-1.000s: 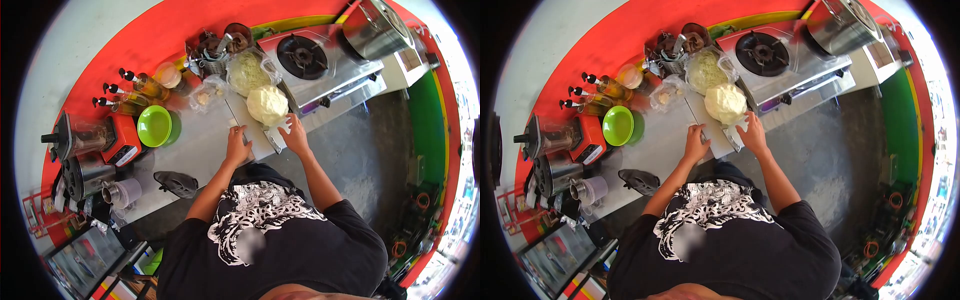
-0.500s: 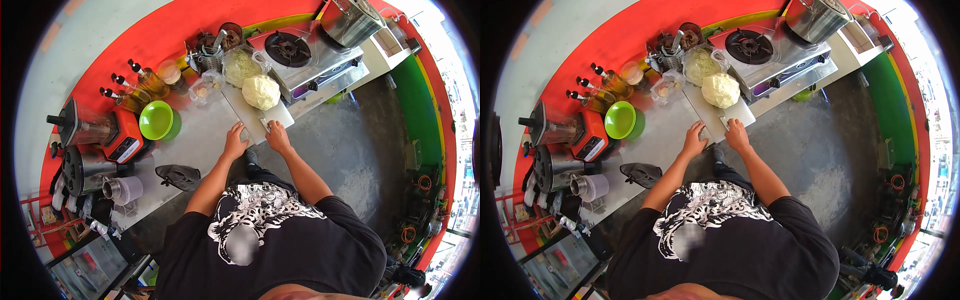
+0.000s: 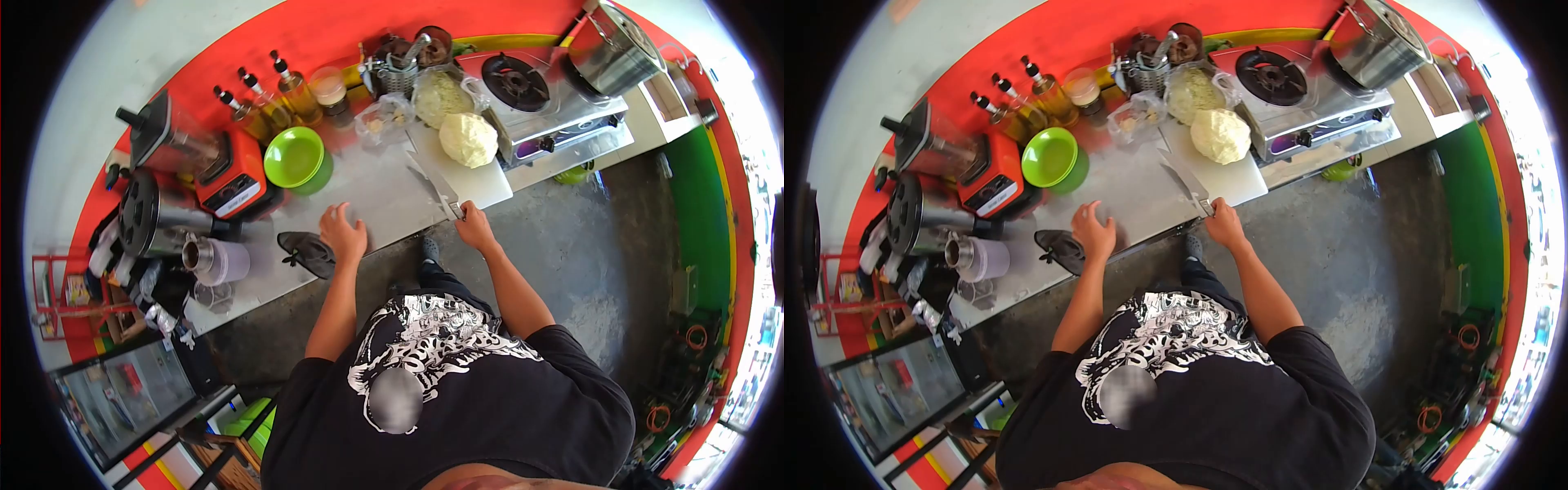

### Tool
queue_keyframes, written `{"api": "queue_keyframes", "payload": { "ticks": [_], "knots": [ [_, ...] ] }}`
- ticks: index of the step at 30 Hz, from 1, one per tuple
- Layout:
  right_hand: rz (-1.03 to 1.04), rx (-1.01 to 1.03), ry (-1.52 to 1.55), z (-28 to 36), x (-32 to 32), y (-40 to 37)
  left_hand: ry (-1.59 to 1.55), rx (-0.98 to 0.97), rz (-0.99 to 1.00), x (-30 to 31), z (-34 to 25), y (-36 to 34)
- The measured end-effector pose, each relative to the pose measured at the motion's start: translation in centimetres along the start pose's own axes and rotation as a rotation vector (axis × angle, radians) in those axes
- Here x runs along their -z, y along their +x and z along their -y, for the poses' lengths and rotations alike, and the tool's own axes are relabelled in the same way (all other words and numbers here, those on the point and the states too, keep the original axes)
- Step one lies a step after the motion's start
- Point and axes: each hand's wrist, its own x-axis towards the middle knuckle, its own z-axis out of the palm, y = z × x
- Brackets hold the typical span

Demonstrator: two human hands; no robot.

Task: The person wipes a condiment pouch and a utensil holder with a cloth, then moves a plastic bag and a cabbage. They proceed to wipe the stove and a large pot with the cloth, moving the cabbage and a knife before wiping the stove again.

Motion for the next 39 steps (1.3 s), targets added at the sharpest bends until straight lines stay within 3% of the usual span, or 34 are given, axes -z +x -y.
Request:
{"api": "queue_keyframes", "payload": {
  "ticks": [1, 2, 4, 7, 11, 17, 22, 24, 26, 28, 31, 39],
  "knots": [
    [-0.058, 0.020, 0.002, -0.3, -0.5, -0.1, 0.199, 0.119, -0.060, 0.8, 1.0, -0.4],
    [-0.120, 0.037, 0.005, -0.8, -0.8, -0.2, 0.199, 0.129, -0.067, 1.6, 1.9, -0.8],
    [-0.174, 0.057, -0.002, -1.5, -1.1, -0.1, 0.294, 0.467, -0.025, 2.7, 3.7, -1.5],
    [-0.281, 0.059, -0.021, -2.3, -1.1, -0.2, 0.200, 0.559, 0.089, 3.0, 5.7, -2.4],
    [-0.384, 0.096, -0.116, -2.0, -0.2, -0.2, 0.243, 0.372, 0.136, 2.9, 4.4, -3.0],
    [-0.306, -0.049, -0.040, -1.4, 1.4, 0.0, 0.327, 0.310, 0.253, 1.6, -2.1, -0.5],
    [-0.387, -0.079, 0.054, -2.8, 2.1, 0.7, 0.102, -0.013, 0.294, -3.6, -6.3, 2.9],
    [-0.380, -0.296, 0.249, -3.0, 2.6, 1.3, -0.015, -0.106, 0.343, -5.8, -8.0, 5.1],
    [-0.419, -0.378, 0.365, -2.9, 3.0, 1.6, -0.202, -0.195, 0.434, -7.6, -9.9, 7.0],
    [-0.454, -0.461, 0.479, -3.0, 3.2, 1.6, -0.192, -0.235, 0.445, -9.6, -11.2, 9.3],
    [-0.300, -0.496, 0.853, -3.6, 3.7, 2.2, -0.194, -0.205, 0.498, -11.2, -13.6, 12.7],
    [-0.266, -0.568, 1.080, -4.1, 4.7, 1.9, -0.032, -0.215, 0.448, -16.4, -15.2, 18.2]
  ]
}}
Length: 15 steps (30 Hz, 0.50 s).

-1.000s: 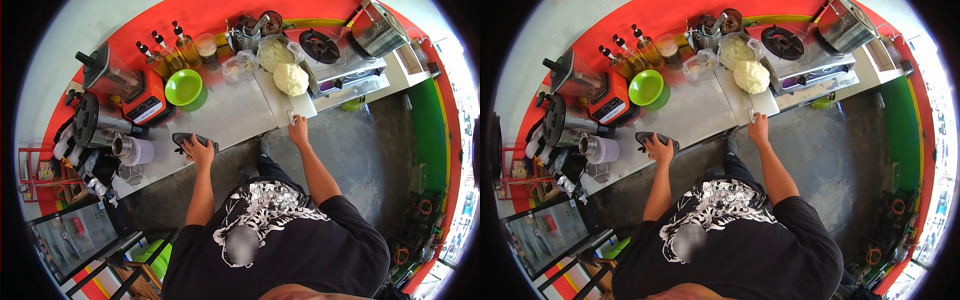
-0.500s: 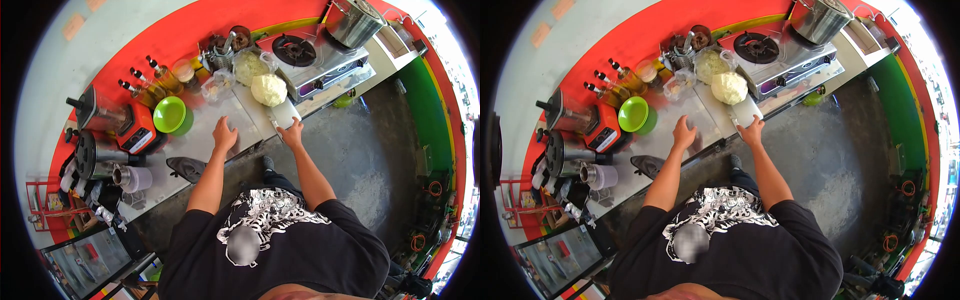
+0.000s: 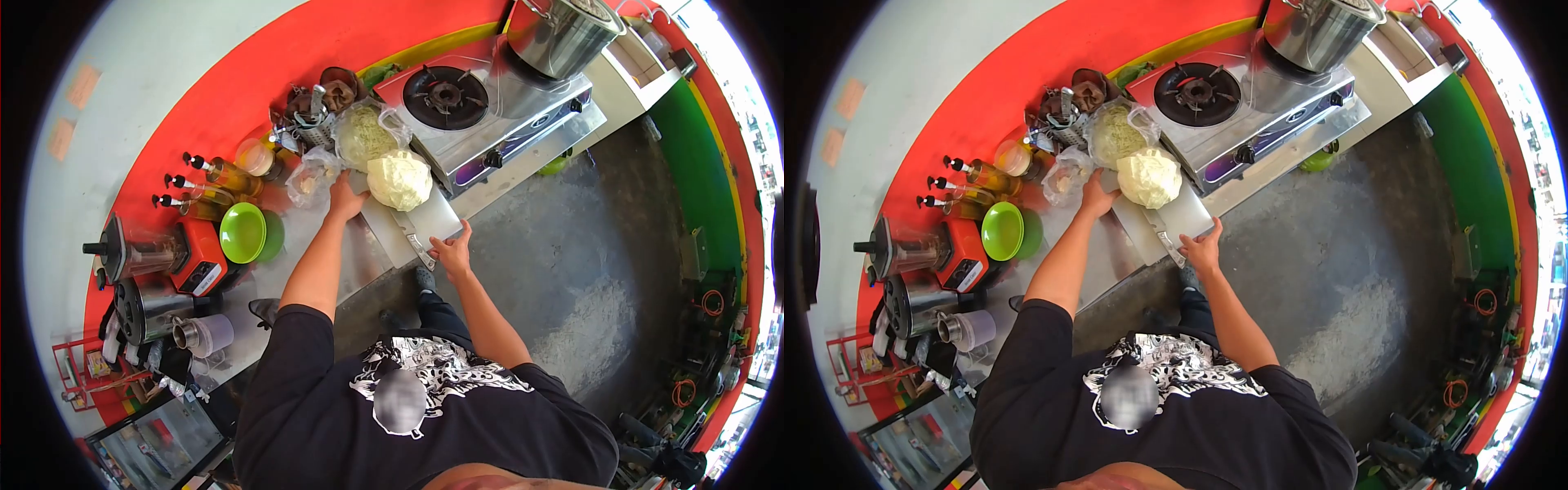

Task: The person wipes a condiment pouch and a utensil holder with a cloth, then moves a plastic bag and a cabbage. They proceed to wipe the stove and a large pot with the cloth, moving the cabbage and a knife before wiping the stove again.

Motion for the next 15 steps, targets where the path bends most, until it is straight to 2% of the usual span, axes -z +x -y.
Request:
{"api": "queue_keyframes", "payload": {
  "ticks": [3, 6, 11, 15],
  "knots": [
    [0.030, 0.007, 0.009, -0.2, 0.5, 0.6, 0.151, -0.068, -0.032, 0.4, -0.7, 0.3],
    [0.064, 0.025, -0.014, 0.2, 0.7, 1.1, 0.236, 0.028, 0.052, 1.3, -2.1, 0.0],
    [0.106, 0.047, -0.046, 0.1, 1.6, 1.7, 0.272, 0.127, 0.014, 0.7, -1.5, -1.0],
    [0.163, 0.035, -0.138, 0.1, 1.9, 1.2, 0.254, 0.121, -0.044, 0.6, -1.1, -3.6]
  ]
}}
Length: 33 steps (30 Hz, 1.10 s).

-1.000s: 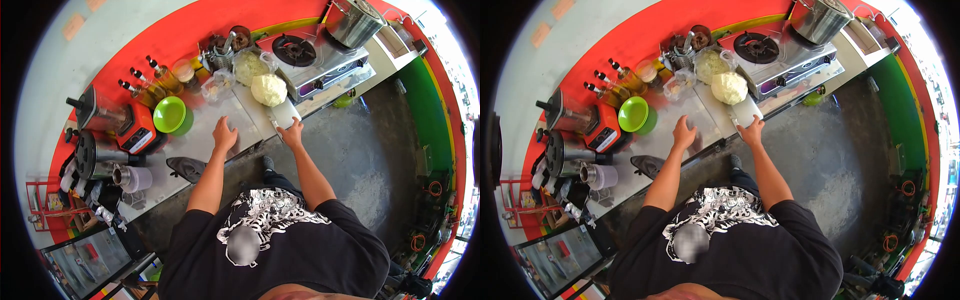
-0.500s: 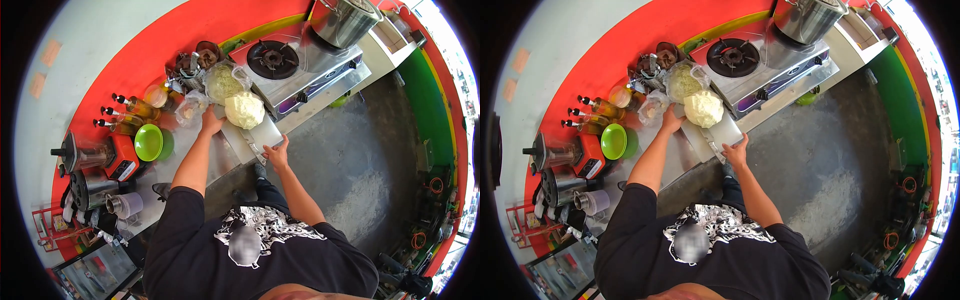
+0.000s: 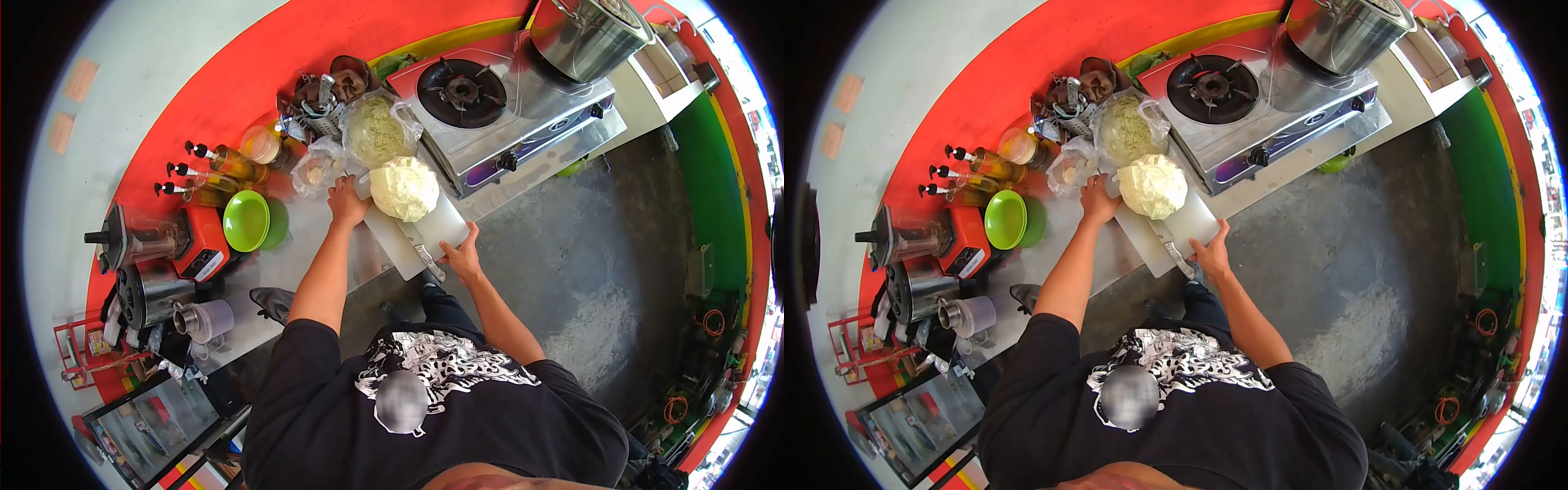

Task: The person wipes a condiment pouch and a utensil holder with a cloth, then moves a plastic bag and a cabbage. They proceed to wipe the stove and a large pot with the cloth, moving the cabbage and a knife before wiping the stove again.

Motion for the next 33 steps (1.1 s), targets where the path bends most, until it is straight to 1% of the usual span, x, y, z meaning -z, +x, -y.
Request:
{"api": "queue_keyframes", "payload": {
  "ticks": [3, 6, 9, 12, 14, 17, 19, 21, 23, 24, 25, 26, 27, 29, 30, 31, 33],
  "knots": [
    [0.035, -0.006, -0.050, -0.5, -0.1, -0.6, -0.017, 0.034, -0.001, 0.3, 1.3, -2.1],
    [0.081, 0.011, -0.111, -0.7, -0.9, -1.9, -0.076, 0.058, -0.043, 0.3, 3.3, -4.3],
    [0.136, 0.020, -0.154, -1.4, -1.9, -2.9, -0.084, 0.122, -0.047, 0.8, 5.5, -6.7],
    [0.172, 0.031, -0.199, -2.6, -3.9, -3.9, -0.098, 0.176, -0.067, 0.9, 8.6, -8.8],
    [0.182, 0.053, -0.237, -3.6, -5.5, -4.4, -0.124, 0.163, -0.134, 0.9, 10.4, -9.9],
    [0.220, 0.101, -0.299, -4.6, -7.5, -5.1, -0.148, 0.184, -0.126, 2.1, 12.4, -11.4],
    [0.283, 0.085, -0.292, -5.2, -8.7, -5.4, -0.145, 0.195, -0.143, 2.4, 13.7, -12.4],
    [0.290, 0.082, -0.264, -6.2, -10.2, -5.8, -0.139, 0.205, -0.160, 2.4, 15.4, -13.0],
    [0.295, 0.078, -0.234, -6.2, -11.6, -6.7, -0.145, 0.026, -0.250, 2.0, 17.6, -13.3],
    [0.291, 0.016, -0.220, -6.3, -12.1, -7.0, -0.145, 0.039, -0.252, 1.7, 18.8, -13.5],
    [0.287, -0.047, -0.205, -6.4, -12.9, -7.5, -0.366, 0.111, -0.147, 3.8, 18.1, -14.5],
    [0.299, -0.057, -0.210, -6.7, -13.4, -7.8, -0.585, 0.185, -0.039, 5.0, 17.7, -15.5],
    [0.275, -0.036, -0.177, -7.1, -14.0, -8.1, -0.580, 0.199, -0.041, 5.1, 18.2, -16.5],
    [0.255, -0.026, -0.138, -7.7, -14.8, -8.4, -0.288, 0.061, -0.257, 6.2, 18.5, -18.9],
    [0.260, -0.034, -0.149, -7.7, -14.9, -8.3, -0.194, 0.169, -0.273, 7.1, 18.1, -20.8],
    [0.261, -0.040, -0.159, -7.7, -14.9, -8.2, -0.189, 0.171, -0.269, 8.4, 17.1, -22.6],
    [0.238, -0.044, -0.138, -7.4, -15.0, -8.4, 0.062, 0.648, -0.323, 9.8, 15.9, -25.4]
  ]
}}
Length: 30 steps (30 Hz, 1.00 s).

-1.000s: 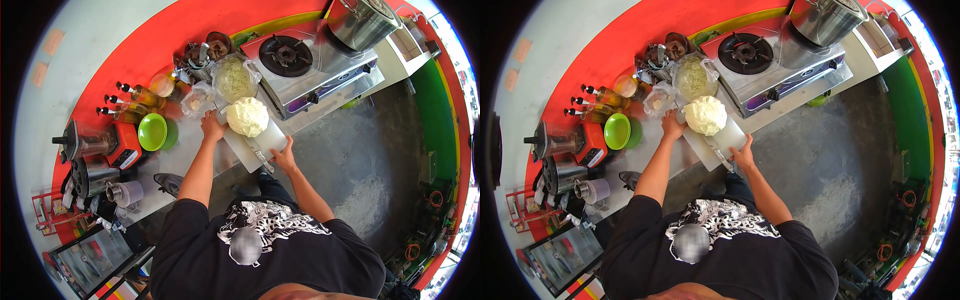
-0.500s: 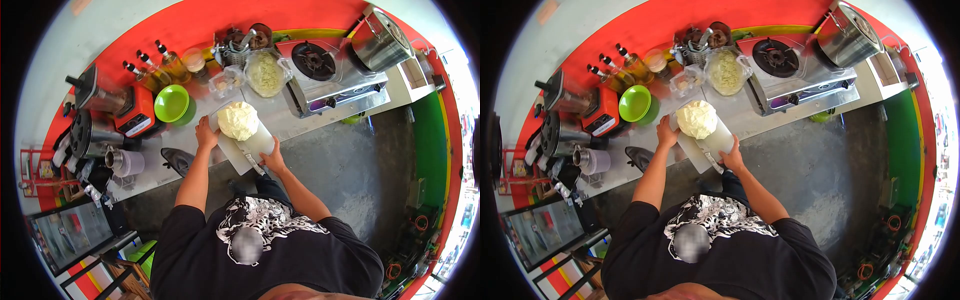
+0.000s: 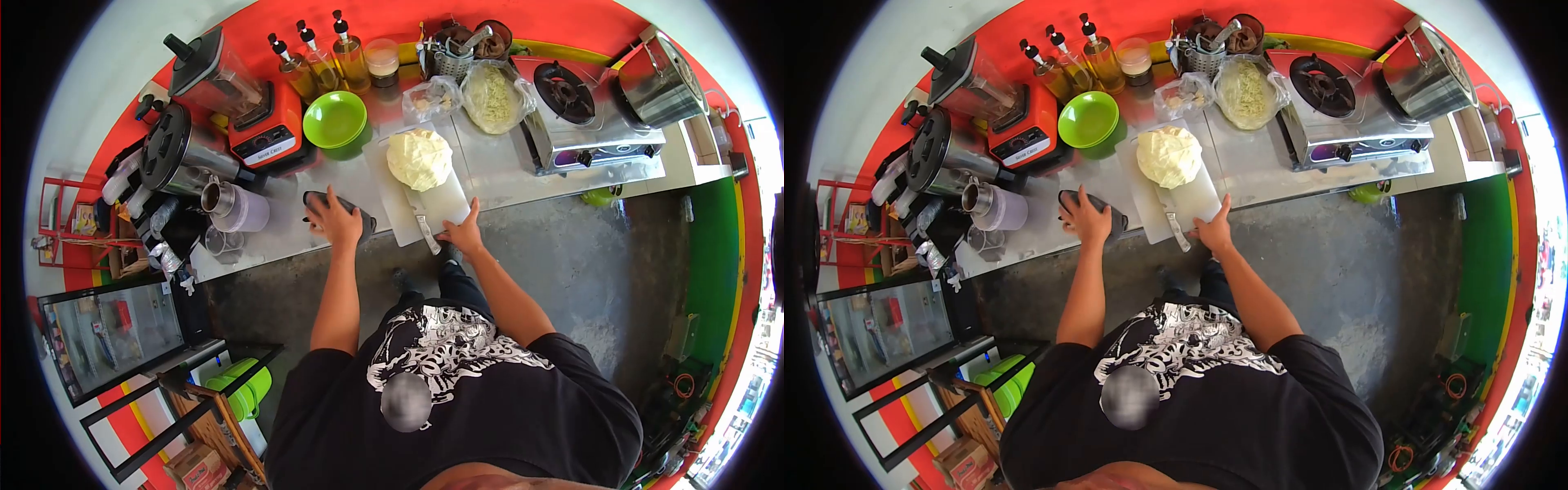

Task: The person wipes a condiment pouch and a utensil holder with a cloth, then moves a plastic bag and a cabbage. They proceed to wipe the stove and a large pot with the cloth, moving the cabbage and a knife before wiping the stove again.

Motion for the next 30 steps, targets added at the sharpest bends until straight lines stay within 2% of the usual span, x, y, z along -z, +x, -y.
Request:
{"api": "queue_keyframes", "payload": {
  "ticks": [1, 2, 3, 4, 6, 7, 9, 10, 12, 14, 15, 16, 18, 20, 22, 23, 24, 25, 26, 27, 28, 30],
  "knots": [
    [-0.038, -0.002, -0.162, 0.2, 0.1, 0.1, -0.018, 0.091, 0.016, -0.8, 1.4, -0.3],
    [-0.077, -0.004, -0.322, 0.4, 0.3, 0.1, -0.017, 0.082, 0.013, -2.5, 3.5, 0.0],
    [-0.131, -0.033, -0.506, 1.0, 0.7, -0.1, -0.149, 0.007, 0.062, -4.4, 6.0, 0.7],
    [-0.139, -0.028, -0.491, 1.4, 0.9, -0.2, -0.280, -0.074, 0.111, -5.5, 7.7, 1.5],
    [-0.277, 0.221, -1.192, 1.7, 1.5, -0.4, -0.335, -0.172, 0.047, -4.7, 8.2, 2.0],
    [-0.297, 0.216, -1.176, 2.4, 1.4, -1.1, -0.417, -0.169, -0.040, -3.2, 7.3, 1.9],
    [-0.229, 0.440, -1.033, 5.5, 1.0, -3.1, -0.615, -0.231, -0.237, 0.2, 5.0, 1.6],
    [-0.256, 0.437, -1.024, 6.6, 0.9, -3.7, -0.625, -0.256, -0.228, 2.1, 3.6, 1.2],
    [0.092, 0.337, -0.673, 8.8, 0.4, -4.8, -0.860, -0.378, -0.277, 5.7, 0.0, -0.2],
    [0.276, 0.272, -0.254, 10.5, -0.5, -7.3, -0.951, -0.569, -0.206, 6.8, -3.8, -2.0],
    [0.326, 0.282, -0.129, 10.9, -0.8, -8.1, -1.002, -0.649, -0.086, 6.6, -5.7, -3.1],
    [0.308, 0.291, -0.126, 10.8, -0.8, -7.7, -1.047, -0.728, 0.034, 6.4, -7.8, -4.4],
    [0.240, 0.462, 0.104, 9.3, -0.5, -6.5, -1.092, -0.896, 0.396, 4.5, -11.3, -6.7],
    [0.181, 0.511, 0.088, 9.2, 1.4, -5.2, -1.031, -1.006, 0.481, 2.5, -13.4, -8.7],
    [-0.134, 0.322, -0.061, 10.1, 3.9, -4.5, -0.888, -1.041, 0.468, -0.9, -14.3, -8.6],
    [-0.309, 0.362, -0.195, 10.6, 4.8, -4.2, -0.704, -1.040, 0.351, -2.3, -14.3, -8.2],
    [-0.303, 0.365, -0.200, 10.8, 5.8, -3.2, -0.522, -1.023, 0.234, -3.0, -14.2, -8.0],
    [-0.385, 0.473, -0.351, 10.1, 6.7, -1.8, -0.369, -0.911, 0.154, -2.4, -14.1, -8.2],
    [-0.461, 0.575, -0.500, 8.9, 7.3, -0.3, -0.359, -0.894, 0.160, -2.2, -14.2, -7.9],
    [-0.385, 0.675, -0.514, 7.5, 7.5, 1.4, -0.299, -0.766, 0.090, -1.9, -14.1, -7.5],
    [-0.367, 0.660, -0.511, 6.9, 7.3, 2.2, -0.234, -0.639, 0.020, -1.6, -14.0, -7.0],
    [-0.169, 0.743, -1.110, 5.5, 6.6, 3.8, -0.216, -0.562, 0.054, -1.1, -14.2, -6.2]
  ]
}}
